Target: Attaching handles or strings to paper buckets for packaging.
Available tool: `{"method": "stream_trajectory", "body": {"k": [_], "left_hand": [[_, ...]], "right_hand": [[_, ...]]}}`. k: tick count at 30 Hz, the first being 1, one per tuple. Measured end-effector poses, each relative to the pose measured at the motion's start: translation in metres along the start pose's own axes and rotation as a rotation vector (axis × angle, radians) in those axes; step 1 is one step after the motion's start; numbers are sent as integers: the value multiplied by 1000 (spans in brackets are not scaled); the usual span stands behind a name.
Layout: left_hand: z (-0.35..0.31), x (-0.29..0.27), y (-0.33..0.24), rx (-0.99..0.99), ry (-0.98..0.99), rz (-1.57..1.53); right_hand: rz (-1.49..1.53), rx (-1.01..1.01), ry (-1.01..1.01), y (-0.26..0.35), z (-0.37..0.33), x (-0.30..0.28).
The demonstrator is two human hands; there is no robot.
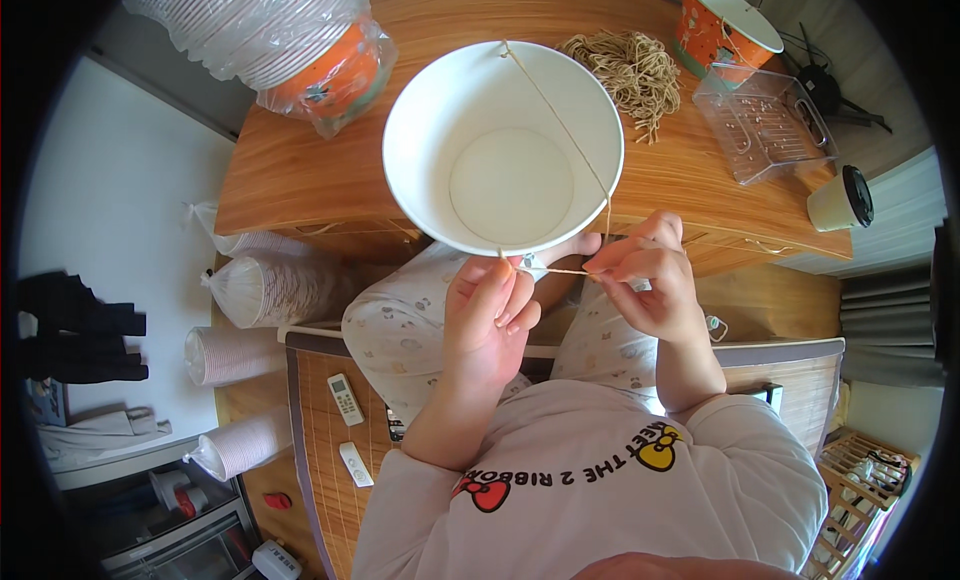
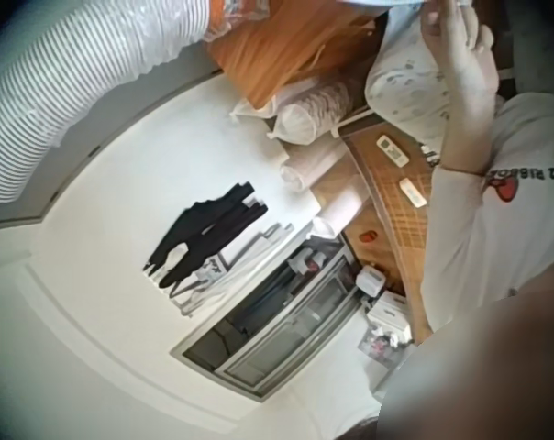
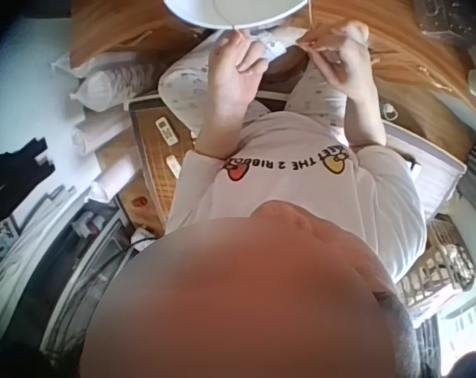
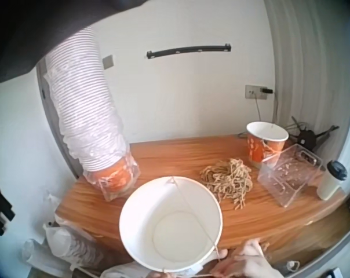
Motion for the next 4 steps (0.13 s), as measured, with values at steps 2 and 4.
{"method": "stream_trajectory", "body": {"k": [2, 4], "left_hand": [[-2, -5, 1, 41, 39, 7], [-6, -8, 2, 74, 46, 57]], "right_hand": [[-36, 20, 20, 1, 2, -1], [-73, 40, 38, 2, 4, -3]]}}
Point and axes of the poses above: each hand's wrist, its own z-axis towards the middle knuckle, its own x-axis out of the palm, y = z × x, the point moved 8 cm from there along z, towards the middle knuckle, and after that the axes turned 1 degree about y, right-handed, at the moved point
